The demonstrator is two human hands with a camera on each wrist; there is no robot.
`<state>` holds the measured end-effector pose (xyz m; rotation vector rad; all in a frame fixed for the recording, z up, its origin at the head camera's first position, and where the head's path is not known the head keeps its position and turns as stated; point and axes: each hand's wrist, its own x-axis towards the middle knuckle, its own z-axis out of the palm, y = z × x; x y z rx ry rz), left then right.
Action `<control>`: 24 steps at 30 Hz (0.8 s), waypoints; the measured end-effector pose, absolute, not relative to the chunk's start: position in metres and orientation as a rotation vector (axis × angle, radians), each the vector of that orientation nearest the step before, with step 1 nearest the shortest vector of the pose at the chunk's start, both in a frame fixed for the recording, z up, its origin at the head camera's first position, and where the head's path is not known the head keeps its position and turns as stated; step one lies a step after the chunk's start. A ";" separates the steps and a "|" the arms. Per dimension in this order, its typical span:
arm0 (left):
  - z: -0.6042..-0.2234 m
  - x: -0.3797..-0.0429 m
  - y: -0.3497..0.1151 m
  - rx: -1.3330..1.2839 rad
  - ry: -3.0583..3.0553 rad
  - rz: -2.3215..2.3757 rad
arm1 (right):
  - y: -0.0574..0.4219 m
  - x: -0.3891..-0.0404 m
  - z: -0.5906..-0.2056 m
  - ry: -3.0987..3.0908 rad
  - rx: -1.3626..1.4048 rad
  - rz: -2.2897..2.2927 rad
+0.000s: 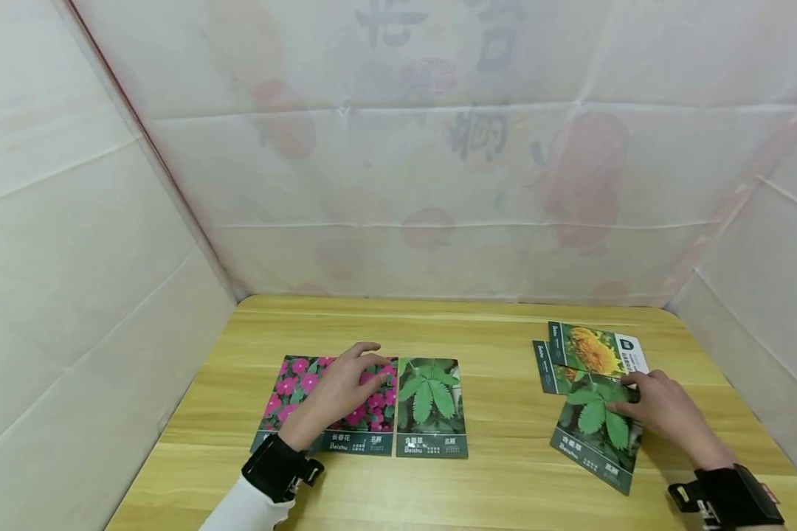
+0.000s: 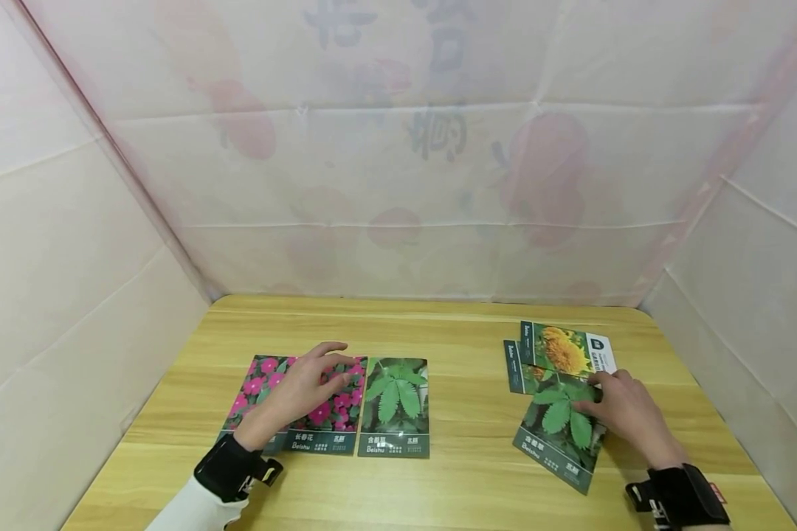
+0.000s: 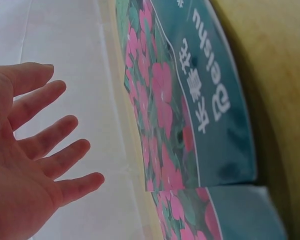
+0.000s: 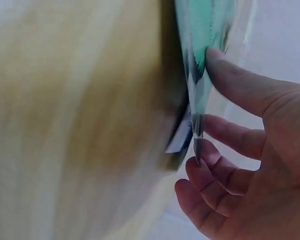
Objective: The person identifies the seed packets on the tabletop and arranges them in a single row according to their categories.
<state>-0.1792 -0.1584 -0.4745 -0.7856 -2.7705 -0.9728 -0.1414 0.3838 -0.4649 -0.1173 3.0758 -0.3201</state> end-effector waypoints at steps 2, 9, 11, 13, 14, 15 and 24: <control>-0.474 -0.180 -0.159 -0.774 -2.771 -0.986 | 0.386 -0.143 -0.462 3.085 -0.153 -0.329; -0.472 -0.181 -0.160 -0.732 -2.759 -0.983 | 0.386 -0.147 -0.448 3.016 -0.221 -0.527; -0.471 -0.181 -0.160 -0.728 -2.760 -0.984 | 0.382 -0.146 -0.445 2.981 -0.215 -0.603; -0.470 -0.181 -0.160 -0.727 -2.763 -0.990 | 0.378 -0.145 -0.442 2.970 -0.193 -0.653; -0.470 -0.181 -0.160 -0.728 -2.764 -0.993 | 0.376 -0.145 -0.441 2.974 -0.183 -0.667; -0.470 -0.181 -0.160 -0.729 -2.766 -0.992 | 0.374 -0.144 -0.439 2.981 -0.170 -0.682; -0.471 -0.179 -0.160 -0.753 -2.722 -0.980 | 0.362 -0.141 -0.436 3.085 -0.137 -0.773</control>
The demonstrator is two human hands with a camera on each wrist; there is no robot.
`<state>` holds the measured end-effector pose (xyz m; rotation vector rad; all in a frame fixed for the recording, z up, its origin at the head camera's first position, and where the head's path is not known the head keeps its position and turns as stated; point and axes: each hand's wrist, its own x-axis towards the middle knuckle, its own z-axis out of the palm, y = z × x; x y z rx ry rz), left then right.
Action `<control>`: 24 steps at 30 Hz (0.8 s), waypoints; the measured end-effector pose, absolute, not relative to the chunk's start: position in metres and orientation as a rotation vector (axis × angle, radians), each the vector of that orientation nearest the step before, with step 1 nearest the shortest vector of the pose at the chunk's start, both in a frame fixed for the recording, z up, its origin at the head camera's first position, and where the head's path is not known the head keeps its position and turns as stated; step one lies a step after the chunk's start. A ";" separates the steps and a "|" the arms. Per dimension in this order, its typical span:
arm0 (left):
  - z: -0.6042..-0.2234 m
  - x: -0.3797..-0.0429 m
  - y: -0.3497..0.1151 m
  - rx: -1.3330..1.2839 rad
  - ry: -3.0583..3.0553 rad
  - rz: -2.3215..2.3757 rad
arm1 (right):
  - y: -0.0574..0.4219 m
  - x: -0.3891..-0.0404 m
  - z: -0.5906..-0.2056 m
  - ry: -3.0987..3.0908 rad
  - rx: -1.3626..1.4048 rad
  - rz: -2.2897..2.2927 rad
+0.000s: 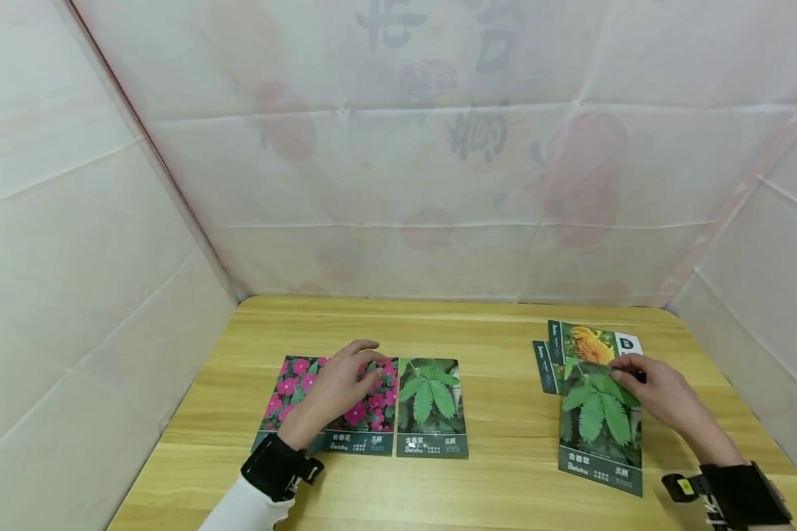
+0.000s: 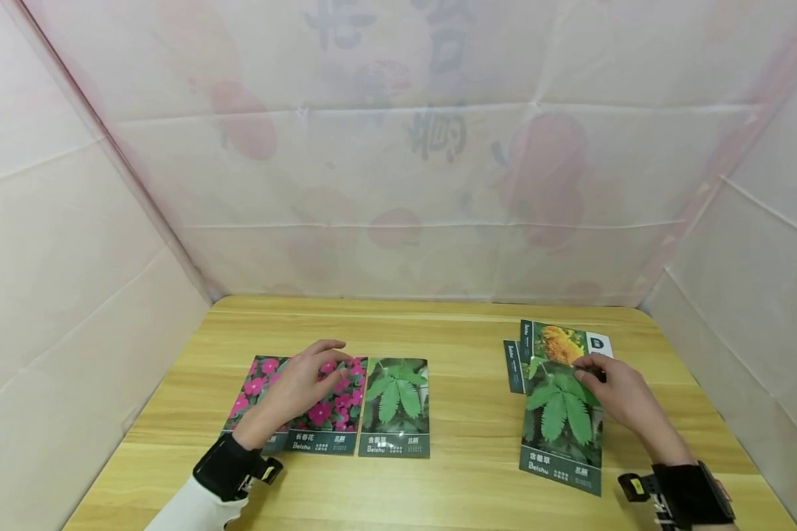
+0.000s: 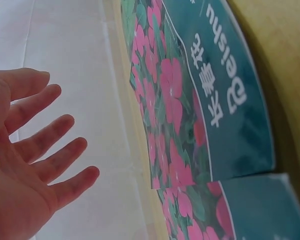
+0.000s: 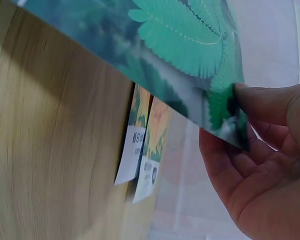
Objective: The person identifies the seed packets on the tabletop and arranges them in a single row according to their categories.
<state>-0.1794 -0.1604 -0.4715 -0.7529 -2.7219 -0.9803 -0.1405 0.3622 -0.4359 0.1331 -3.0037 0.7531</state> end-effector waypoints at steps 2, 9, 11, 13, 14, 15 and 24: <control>-0.471 -0.180 -0.160 -0.759 -2.712 -0.987 | 0.361 -0.140 -0.437 -2.978 0.144 0.781; -0.466 -0.182 -0.157 -0.745 -2.644 -1.037 | 0.350 -0.144 -0.435 -2.891 0.191 0.880; -0.464 -0.183 -0.156 -0.738 -2.629 -1.043 | 0.343 -0.147 -0.432 -2.871 0.206 0.890; -0.463 -0.183 -0.155 -0.739 -2.620 -1.049 | 0.336 -0.150 -0.430 -2.855 0.219 0.907; -0.462 -0.183 -0.154 -0.741 -2.618 -1.052 | 0.332 -0.151 -0.429 -2.850 0.224 0.910; -0.461 -0.182 -0.153 -0.746 -2.617 -1.058 | 0.327 -0.152 -0.427 -2.850 0.222 0.917; -0.458 -0.176 -0.131 -0.826 -2.631 -1.095 | 0.286 -0.163 -0.420 -2.825 0.262 0.971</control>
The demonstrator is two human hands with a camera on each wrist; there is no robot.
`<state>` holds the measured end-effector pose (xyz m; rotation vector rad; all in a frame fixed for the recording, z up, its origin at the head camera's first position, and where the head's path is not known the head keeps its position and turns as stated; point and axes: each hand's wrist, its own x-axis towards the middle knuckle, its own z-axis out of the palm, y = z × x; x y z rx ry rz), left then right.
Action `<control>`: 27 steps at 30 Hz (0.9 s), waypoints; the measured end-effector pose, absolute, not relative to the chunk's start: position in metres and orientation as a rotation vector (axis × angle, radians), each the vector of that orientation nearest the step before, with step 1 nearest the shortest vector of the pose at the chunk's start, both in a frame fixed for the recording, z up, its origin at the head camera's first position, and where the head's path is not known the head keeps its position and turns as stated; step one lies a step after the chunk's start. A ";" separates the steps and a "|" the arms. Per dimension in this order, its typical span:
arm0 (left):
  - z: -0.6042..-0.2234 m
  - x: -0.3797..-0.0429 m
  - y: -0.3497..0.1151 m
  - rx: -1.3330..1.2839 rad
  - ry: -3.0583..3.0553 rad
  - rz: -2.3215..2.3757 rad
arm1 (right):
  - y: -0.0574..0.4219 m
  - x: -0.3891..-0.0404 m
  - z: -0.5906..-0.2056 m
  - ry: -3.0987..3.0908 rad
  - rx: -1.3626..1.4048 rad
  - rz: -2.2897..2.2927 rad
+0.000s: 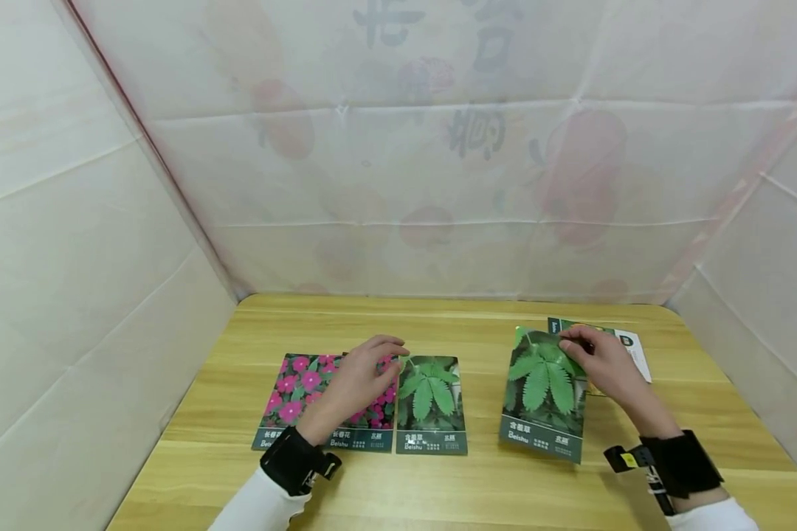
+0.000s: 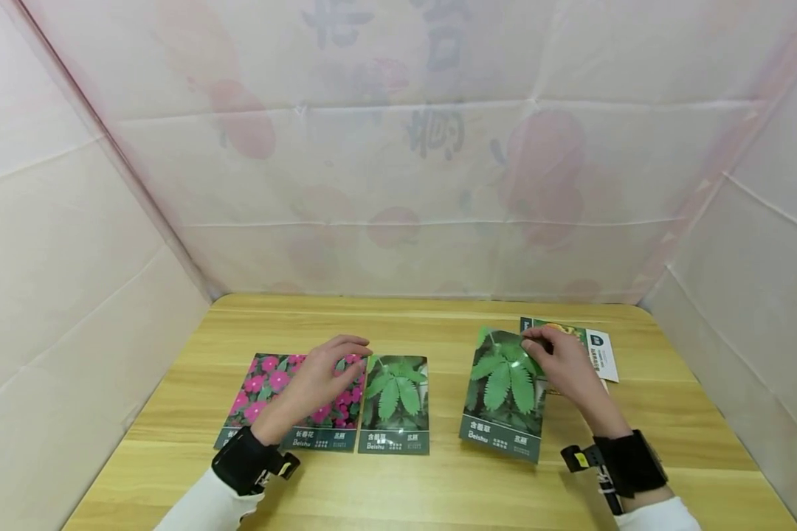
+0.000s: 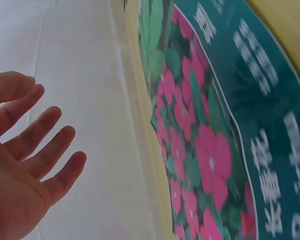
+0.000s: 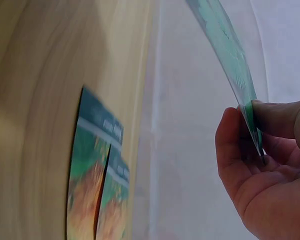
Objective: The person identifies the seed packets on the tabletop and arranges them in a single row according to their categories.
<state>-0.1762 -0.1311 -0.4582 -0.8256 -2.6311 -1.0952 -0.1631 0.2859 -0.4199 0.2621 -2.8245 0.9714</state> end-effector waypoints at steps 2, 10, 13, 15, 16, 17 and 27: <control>-0.458 -0.176 -0.126 -0.836 -2.643 -1.127 | 0.278 -0.166 -0.420 -2.817 0.272 0.990; -0.461 -0.172 -0.103 -0.895 -2.630 -1.301 | 0.250 -0.170 -0.412 -2.808 0.316 1.052; -0.466 -0.170 -0.093 -0.920 -2.617 -1.384 | 0.245 -0.175 -0.418 -2.782 0.362 1.103; -0.469 -0.168 -0.086 -0.923 -2.618 -1.466 | 0.248 -0.185 -0.434 -2.764 0.372 1.098; -0.470 -0.166 -0.083 -0.917 -2.618 -1.519 | 0.251 -0.191 -0.444 -2.761 0.376 1.100; -0.471 -0.165 -0.080 -0.905 -2.621 -1.578 | 0.255 -0.198 -0.455 -2.754 0.384 1.087; -0.476 -0.154 -0.062 -0.760 -2.552 -2.121 | 0.239 -0.205 -0.467 -2.732 0.424 1.187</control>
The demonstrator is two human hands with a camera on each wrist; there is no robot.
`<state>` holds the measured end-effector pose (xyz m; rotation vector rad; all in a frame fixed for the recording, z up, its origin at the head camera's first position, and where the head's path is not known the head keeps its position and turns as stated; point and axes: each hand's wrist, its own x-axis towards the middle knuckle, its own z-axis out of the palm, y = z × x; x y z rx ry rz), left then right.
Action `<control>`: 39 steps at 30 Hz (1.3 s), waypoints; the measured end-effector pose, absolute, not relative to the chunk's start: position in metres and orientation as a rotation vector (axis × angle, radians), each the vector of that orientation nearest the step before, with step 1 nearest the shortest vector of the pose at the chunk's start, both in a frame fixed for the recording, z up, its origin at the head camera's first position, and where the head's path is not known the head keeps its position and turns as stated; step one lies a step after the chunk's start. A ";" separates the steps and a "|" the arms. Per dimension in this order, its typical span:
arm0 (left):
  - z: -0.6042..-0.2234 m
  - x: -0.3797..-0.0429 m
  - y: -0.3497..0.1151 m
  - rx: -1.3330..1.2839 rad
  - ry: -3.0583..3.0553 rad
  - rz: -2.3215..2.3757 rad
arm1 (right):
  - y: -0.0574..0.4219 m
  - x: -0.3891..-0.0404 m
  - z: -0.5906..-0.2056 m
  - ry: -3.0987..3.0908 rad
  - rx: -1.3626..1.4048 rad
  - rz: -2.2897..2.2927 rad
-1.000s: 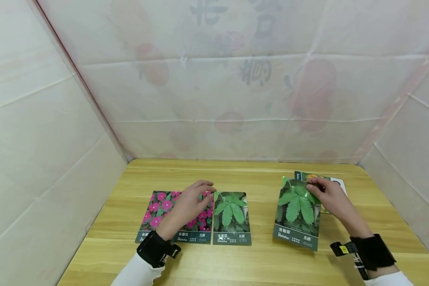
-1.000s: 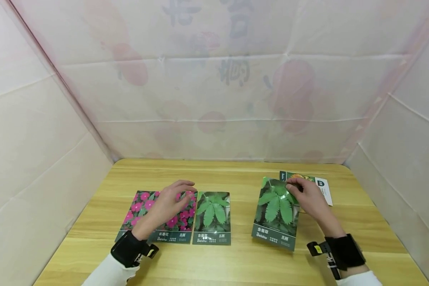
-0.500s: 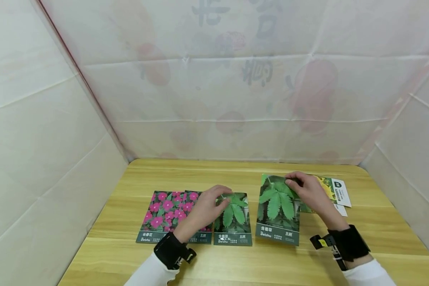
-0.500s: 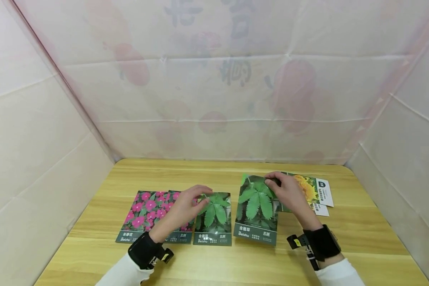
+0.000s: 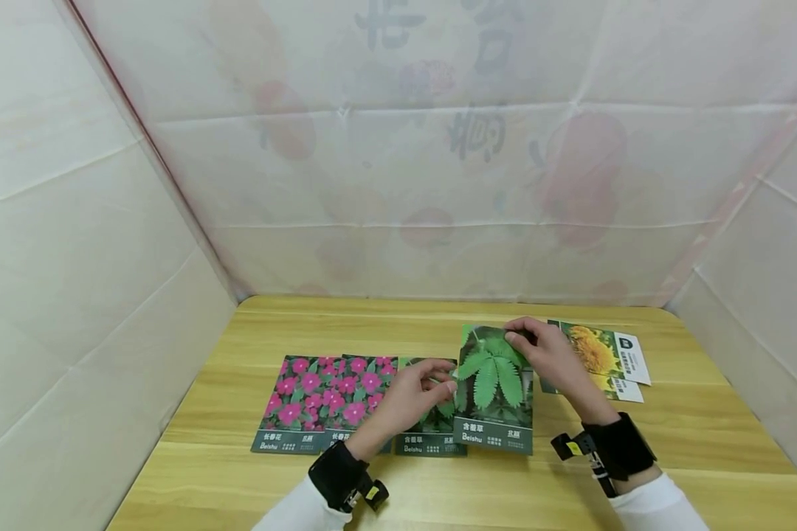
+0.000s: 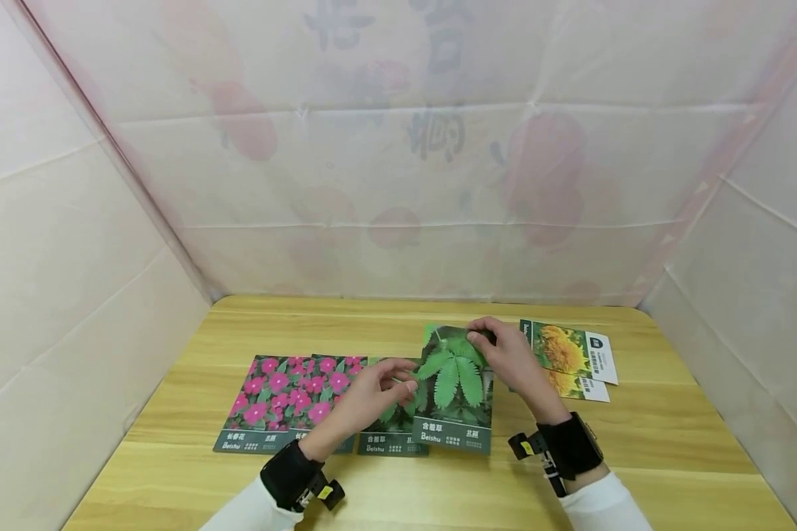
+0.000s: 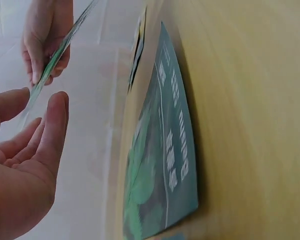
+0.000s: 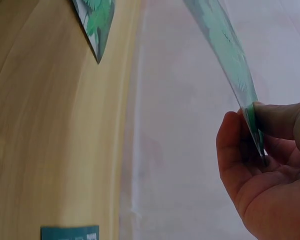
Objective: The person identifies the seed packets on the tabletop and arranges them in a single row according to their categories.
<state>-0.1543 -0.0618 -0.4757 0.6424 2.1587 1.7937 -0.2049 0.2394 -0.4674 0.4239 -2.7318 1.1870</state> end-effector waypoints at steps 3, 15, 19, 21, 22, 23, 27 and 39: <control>-0.469 -0.150 -0.060 0.581 2.074 1.855 | 0.241 -0.214 -0.484 -2.760 0.396 1.105; -0.482 -0.153 -0.053 0.515 1.978 2.000 | 0.241 -0.218 -0.497 -2.699 0.424 1.234; -0.484 -0.154 -0.053 0.498 1.996 2.006 | 0.259 -0.237 -0.534 -2.662 0.366 1.258; -0.484 -0.154 -0.054 0.475 2.008 2.009 | 0.263 -0.239 -0.542 -2.645 0.280 1.302; -0.484 -0.154 -0.055 0.465 2.012 2.015 | 0.262 -0.236 -0.541 -2.632 0.250 1.343; -0.484 -0.155 -0.056 0.449 2.017 2.020 | 0.261 -0.232 -0.538 -2.619 0.220 1.387; -0.482 -0.156 -0.058 0.395 2.017 2.068 | 0.248 -0.207 -0.508 -2.565 0.225 1.560; -0.481 -0.162 -0.061 0.384 2.008 2.135 | 0.211 -0.163 -0.439 -2.624 0.074 1.722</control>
